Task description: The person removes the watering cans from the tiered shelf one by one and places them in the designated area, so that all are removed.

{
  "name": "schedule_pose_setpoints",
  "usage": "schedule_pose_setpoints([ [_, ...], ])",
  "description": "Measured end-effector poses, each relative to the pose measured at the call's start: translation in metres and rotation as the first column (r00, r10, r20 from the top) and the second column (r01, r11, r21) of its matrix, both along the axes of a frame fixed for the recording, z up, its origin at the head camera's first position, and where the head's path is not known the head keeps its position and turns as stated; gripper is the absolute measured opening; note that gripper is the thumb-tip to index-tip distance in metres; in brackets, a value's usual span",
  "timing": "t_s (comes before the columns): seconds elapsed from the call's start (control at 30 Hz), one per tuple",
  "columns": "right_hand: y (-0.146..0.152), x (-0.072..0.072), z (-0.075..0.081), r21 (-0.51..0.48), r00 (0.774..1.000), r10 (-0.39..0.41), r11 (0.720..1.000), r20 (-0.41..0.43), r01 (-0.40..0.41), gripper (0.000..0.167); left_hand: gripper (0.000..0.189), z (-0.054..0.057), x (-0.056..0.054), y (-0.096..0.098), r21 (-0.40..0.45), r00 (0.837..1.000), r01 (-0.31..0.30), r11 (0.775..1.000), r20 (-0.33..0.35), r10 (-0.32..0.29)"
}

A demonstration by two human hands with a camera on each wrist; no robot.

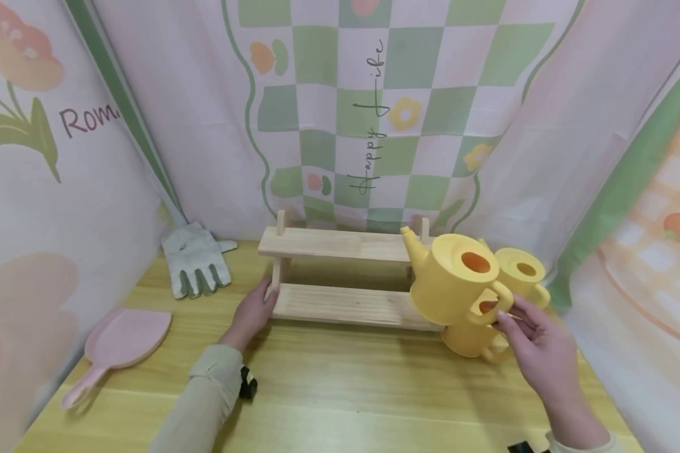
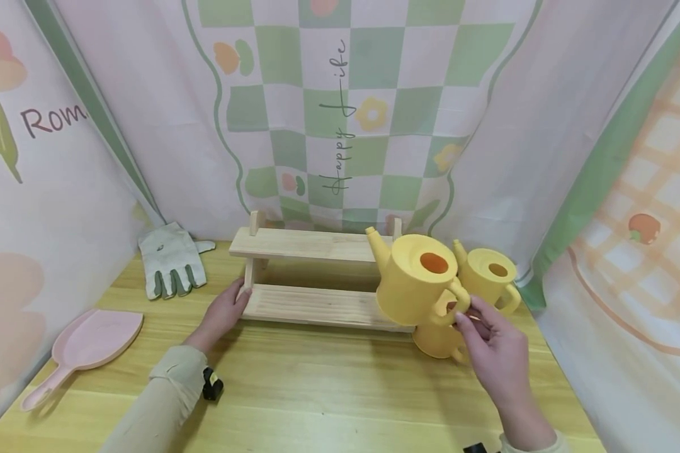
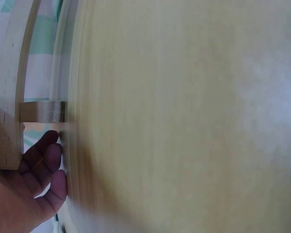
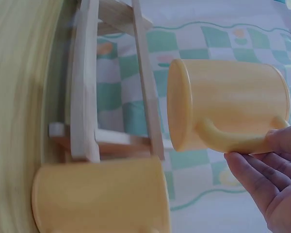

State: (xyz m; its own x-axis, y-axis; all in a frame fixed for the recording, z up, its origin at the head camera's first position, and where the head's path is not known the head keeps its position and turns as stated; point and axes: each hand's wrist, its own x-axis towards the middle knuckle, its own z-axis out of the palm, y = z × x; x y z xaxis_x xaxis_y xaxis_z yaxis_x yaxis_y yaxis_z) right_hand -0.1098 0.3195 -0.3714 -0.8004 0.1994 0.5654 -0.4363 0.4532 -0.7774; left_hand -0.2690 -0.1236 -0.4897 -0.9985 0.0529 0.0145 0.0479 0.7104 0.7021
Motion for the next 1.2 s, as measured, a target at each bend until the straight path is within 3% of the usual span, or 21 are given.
schedule_pose_setpoints([
  [0.23,0.023,0.01,0.004,-0.047,0.998,-0.058,0.997,0.034,0.06,0.038,0.053,0.001,0.001,-0.001,0.001,1.0,0.005,1.0,-0.007,-0.004],
  [0.5,0.049,0.019,0.01,0.039,0.975,-0.205,0.979,0.09,0.202,0.037,0.056,0.001,0.001,-0.002,0.001,1.0,0.007,1.0,0.017,-0.007],
  [0.67,0.066,0.025,0.012,0.066,0.943,-0.293,0.956,0.158,0.286,0.036,0.056,0.001,0.001,-0.001,0.013,1.0,0.012,1.0,0.021,-0.012],
  [0.9,0.093,0.032,0.012,0.02,0.898,-0.38,0.923,0.221,0.385,0.038,0.056,0.001,0.001,-0.001,0.007,1.0,0.008,1.0,0.024,-0.008],
  [1.07,0.114,0.039,0.005,-0.038,0.905,-0.346,0.93,0.247,0.366,0.044,0.056,0.001,0.001,-0.001,-0.002,1.0,0.01,1.0,0.015,-0.01],
  [1.2,0.126,0.042,-0.004,-0.048,0.921,-0.328,0.937,0.211,0.345,0.044,0.055,0.001,0.0,-0.001,-0.003,1.0,0.012,1.0,0.014,-0.012],
])
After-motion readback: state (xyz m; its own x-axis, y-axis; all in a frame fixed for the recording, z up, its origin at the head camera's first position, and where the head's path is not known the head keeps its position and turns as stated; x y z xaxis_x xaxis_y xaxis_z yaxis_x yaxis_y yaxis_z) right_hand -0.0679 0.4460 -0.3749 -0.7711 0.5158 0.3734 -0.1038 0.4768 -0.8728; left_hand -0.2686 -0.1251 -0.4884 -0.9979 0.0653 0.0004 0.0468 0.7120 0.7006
